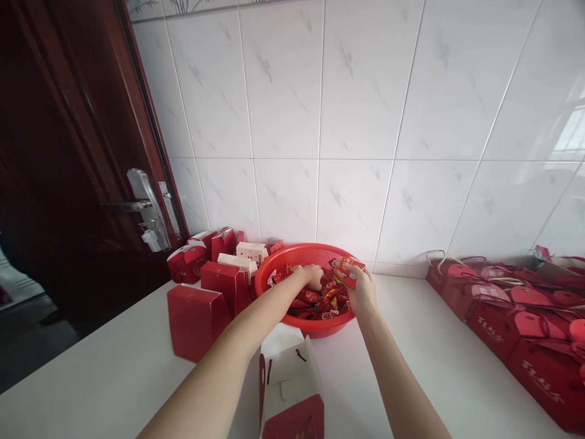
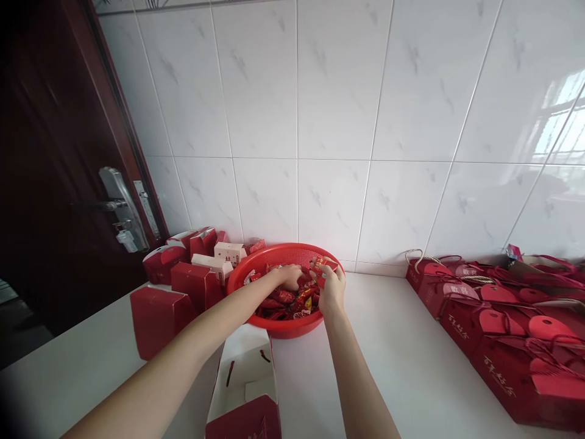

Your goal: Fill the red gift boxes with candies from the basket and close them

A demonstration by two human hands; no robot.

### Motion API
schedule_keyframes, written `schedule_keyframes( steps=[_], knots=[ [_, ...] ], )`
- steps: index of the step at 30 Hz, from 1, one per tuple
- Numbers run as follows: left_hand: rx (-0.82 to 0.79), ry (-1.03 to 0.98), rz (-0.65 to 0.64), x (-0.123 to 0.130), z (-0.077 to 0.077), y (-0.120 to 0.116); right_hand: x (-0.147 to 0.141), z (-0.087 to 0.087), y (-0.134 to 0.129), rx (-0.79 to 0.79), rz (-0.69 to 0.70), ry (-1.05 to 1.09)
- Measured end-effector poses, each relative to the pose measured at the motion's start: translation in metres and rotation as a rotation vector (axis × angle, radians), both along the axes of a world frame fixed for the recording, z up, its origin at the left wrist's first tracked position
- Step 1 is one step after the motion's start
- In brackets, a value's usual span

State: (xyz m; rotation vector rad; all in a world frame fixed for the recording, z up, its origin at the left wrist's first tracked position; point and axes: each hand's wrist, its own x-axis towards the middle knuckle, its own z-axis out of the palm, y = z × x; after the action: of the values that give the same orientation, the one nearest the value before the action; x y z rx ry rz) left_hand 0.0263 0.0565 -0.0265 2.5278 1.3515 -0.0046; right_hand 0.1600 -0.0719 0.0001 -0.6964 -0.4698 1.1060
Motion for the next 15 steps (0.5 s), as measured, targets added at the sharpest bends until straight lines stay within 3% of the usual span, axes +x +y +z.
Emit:
schedule_keyframes(
  steps=[8,15],
  knots=[
    [0.025,-0.409,0.227,-0.015,0.009,-0.014,0.001,0.002,-0.004,-0.007,0.001,-0.012],
    [0.015,-0.611,0.347,-0.044,0.011,-0.031,0.0,0.006,-0.007,-0.023,-0.004,0.07]
  ],
)
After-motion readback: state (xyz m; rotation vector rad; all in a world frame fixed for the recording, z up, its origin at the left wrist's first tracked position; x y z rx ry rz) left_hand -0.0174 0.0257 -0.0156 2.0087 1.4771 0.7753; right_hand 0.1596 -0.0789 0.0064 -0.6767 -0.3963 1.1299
